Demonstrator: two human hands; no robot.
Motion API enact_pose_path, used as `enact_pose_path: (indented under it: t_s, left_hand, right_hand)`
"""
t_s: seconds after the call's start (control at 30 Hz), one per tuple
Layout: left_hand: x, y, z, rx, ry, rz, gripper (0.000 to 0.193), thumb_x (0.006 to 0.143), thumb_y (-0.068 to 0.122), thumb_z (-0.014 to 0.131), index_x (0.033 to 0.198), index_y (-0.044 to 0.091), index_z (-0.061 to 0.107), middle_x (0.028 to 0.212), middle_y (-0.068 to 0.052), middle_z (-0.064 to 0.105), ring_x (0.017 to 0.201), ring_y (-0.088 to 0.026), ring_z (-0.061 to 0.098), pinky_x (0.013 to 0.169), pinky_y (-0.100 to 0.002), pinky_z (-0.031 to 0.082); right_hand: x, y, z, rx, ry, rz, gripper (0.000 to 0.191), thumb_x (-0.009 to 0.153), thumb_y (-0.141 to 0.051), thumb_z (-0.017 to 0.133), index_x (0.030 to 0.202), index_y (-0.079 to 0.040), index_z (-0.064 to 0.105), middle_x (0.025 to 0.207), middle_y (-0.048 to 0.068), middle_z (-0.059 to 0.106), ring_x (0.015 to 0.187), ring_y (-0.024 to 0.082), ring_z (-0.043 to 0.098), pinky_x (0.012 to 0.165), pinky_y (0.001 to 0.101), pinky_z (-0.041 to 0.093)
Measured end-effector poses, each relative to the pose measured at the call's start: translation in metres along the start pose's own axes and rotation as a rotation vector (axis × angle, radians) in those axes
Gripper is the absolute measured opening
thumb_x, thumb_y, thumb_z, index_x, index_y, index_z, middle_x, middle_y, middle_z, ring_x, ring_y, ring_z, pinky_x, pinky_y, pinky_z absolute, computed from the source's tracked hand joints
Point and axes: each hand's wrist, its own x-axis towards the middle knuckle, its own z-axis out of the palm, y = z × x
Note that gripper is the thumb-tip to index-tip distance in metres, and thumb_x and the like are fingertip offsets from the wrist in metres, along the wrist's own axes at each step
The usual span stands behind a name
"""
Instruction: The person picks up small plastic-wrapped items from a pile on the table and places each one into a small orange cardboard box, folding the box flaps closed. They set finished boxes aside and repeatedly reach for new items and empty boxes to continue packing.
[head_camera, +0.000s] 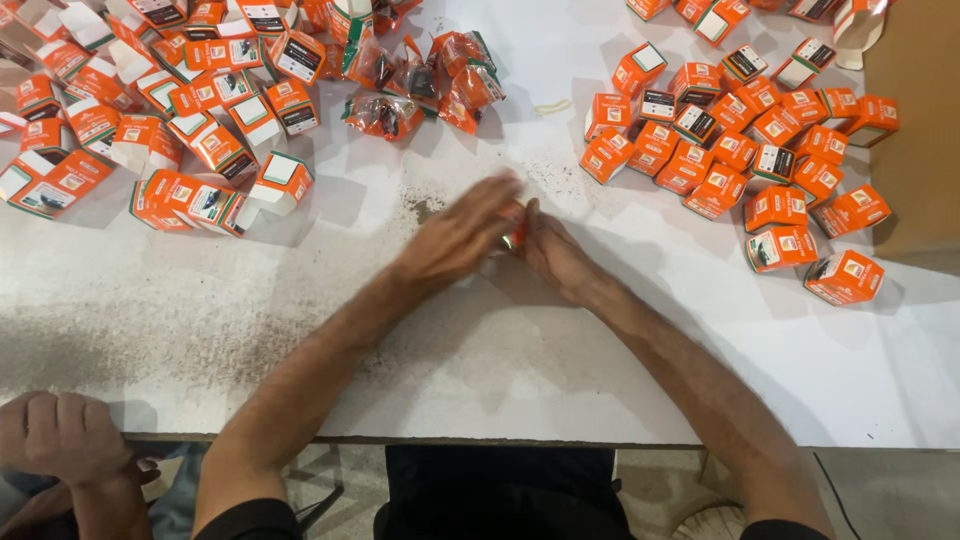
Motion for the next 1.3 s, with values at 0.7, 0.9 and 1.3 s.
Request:
enact_pose_path:
  t_s: [0.7,0.9,1.3]
  left_hand:
    - [0.002,-0.023,-0.039,-0.216,0.13,-0.601,0.037,0.086,-0.006,0.075,0.116,0.006,0.058,0.114,-0.016,0.067,0.092,-0.03,0.071,0.075,-0.04,0.059]
    - [0.018,0.03,-0.02,-0.149,0.448,-0.112,0.048,0.076,-0.013,0.08,0.109,0.009,0.053,0.12,-0.02,0.06,0.106,-0.033,0.065,0.081,-0.044,0.059]
    - [0.027,0.04,-0.004,0.027,0.131,-0.312,0.037,0.077,0.007,0.08,0.112,0.013,0.072,0.147,-0.037,0.039,0.143,-0.056,0.022,0.115,-0.071,0.018]
  right_hand:
    - [-0.032,-0.055,0.016,-1.247,-0.012,-0.482,0.056,0.087,-0.025,0.081,0.132,0.0,0.057,0.133,0.02,0.062,0.122,0.039,0.06,0.103,0.0453,0.049]
    - [-0.028,-0.058,0.015,-1.273,-0.027,-0.539,0.055,0.082,-0.028,0.087,0.124,-0.002,0.064,0.125,0.018,0.068,0.119,0.038,0.063,0.104,0.0459,0.048]
    - [-0.035,-0.053,0.017,-1.302,0.022,-0.514,0.056,0.085,-0.03,0.086,0.126,-0.001,0.062,0.127,0.018,0.066,0.123,0.039,0.059,0.106,0.0474,0.047]
